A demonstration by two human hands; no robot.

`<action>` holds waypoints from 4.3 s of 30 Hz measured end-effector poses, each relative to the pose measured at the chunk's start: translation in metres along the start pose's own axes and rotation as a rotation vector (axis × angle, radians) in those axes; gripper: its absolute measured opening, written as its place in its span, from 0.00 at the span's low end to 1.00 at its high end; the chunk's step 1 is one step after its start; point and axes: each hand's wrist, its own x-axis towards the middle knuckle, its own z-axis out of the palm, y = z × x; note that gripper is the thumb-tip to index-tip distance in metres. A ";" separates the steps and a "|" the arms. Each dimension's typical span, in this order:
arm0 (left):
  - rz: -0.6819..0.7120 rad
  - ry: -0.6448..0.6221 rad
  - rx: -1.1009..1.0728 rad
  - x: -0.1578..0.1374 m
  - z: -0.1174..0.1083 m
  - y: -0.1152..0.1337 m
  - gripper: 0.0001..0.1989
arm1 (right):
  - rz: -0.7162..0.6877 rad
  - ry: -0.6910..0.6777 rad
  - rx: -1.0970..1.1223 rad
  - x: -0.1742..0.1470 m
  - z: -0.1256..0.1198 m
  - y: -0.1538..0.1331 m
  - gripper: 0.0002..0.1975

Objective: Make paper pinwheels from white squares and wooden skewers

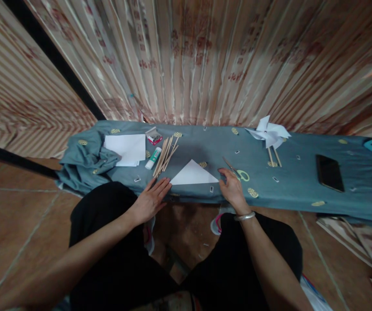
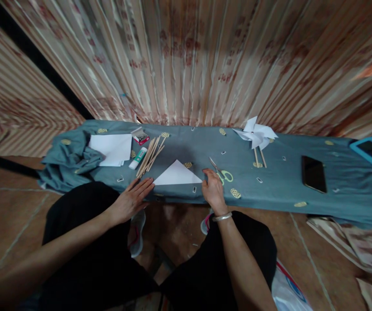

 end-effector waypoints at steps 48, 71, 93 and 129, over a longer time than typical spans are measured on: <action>-0.110 0.088 -0.044 0.001 0.006 0.010 0.27 | 0.169 -0.135 0.515 0.042 -0.003 -0.018 0.11; -0.850 0.268 -2.215 0.153 -0.039 -0.016 0.07 | -0.020 -0.045 0.558 0.047 -0.015 -0.062 0.12; -0.819 0.648 -2.121 0.161 -0.049 -0.008 0.07 | 0.267 -0.126 -0.411 0.049 -0.058 0.010 0.16; -0.790 1.157 -2.113 0.167 -0.093 -0.049 0.02 | 0.361 -0.504 1.268 0.022 -0.006 -0.087 0.31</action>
